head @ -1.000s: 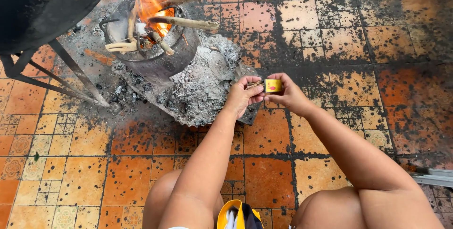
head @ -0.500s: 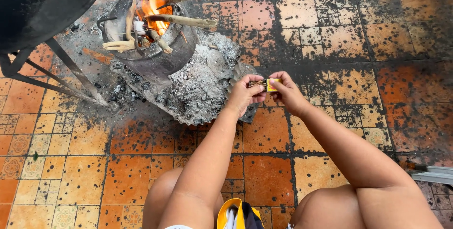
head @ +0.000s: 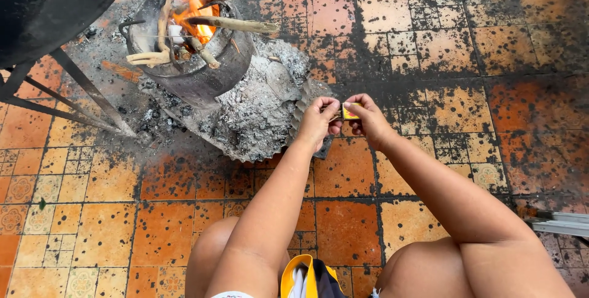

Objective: Arranging wood kindling in a charcoal stove and lighting it using matches.

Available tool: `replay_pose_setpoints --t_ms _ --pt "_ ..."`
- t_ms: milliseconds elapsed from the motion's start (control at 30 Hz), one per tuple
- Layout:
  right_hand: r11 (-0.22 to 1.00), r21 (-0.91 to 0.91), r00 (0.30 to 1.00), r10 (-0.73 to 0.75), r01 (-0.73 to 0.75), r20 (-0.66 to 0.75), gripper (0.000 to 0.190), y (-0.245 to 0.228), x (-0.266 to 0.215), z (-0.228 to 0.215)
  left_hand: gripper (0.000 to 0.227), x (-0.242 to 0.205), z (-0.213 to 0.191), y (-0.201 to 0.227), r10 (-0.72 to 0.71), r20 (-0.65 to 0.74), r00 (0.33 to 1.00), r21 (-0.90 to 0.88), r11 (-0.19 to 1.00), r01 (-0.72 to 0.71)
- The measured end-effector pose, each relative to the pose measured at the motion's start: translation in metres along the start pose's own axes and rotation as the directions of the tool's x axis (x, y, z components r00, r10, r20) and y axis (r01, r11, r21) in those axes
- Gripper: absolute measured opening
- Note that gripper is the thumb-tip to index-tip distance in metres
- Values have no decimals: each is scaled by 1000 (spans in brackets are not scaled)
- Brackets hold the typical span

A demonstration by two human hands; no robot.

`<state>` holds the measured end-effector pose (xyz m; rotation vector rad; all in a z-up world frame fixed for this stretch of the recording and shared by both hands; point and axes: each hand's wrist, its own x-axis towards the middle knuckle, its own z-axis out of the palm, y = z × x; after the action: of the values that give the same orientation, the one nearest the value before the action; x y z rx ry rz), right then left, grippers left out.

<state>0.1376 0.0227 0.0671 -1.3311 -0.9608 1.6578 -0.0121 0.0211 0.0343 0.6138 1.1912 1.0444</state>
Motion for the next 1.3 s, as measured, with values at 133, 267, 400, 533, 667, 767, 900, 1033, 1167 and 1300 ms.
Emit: replay_pose_setpoints --t_ms 133,267,400,533,667,767,900,1033,1167,1300 --pt "999 -52 1000 -6 5 -21 36 -3 0 1 21 3 0 0 -3 -4 1000 -16 1000 3" --pt "996 -91 998 -17 11 -63 36 3 5 -4 32 5 -3 -1 -55 67 996 -55 997 59" --pt "995 -103 997 -15 8 -74 35 5 5 -5 31 7 -7 2 -83 135 987 -34 995 89" --pt "995 -98 997 4 -12 -78 33 -1 1 -1 32 12 -11 -4 -101 135 986 -104 988 115" --pt "993 -118 997 8 -17 -75 32 -5 0 -3 49 15 -23 -6 -111 265 958 -112 983 145" --pt "993 -115 997 0 -8 -74 32 -3 1 -6 55 2 -21 9 -109 316 943 -100 984 148" --pt "993 -113 997 10 -19 -82 31 -2 1 -7 55 -3 -23 15 -114 344 932 -96 983 156" --pt "988 -156 998 -19 8 -66 32 0 3 -11 57 -2 -25 14 -130 359 924 -75 983 168" --pt "977 -212 995 -53 35 -80 36 -4 0 -10 55 -4 -23 17 -149 370 917 -49 982 180" --pt "939 -341 994 -77 46 -77 40 7 10 -16 55 -4 -23 16 -156 370 916 -2 986 169"
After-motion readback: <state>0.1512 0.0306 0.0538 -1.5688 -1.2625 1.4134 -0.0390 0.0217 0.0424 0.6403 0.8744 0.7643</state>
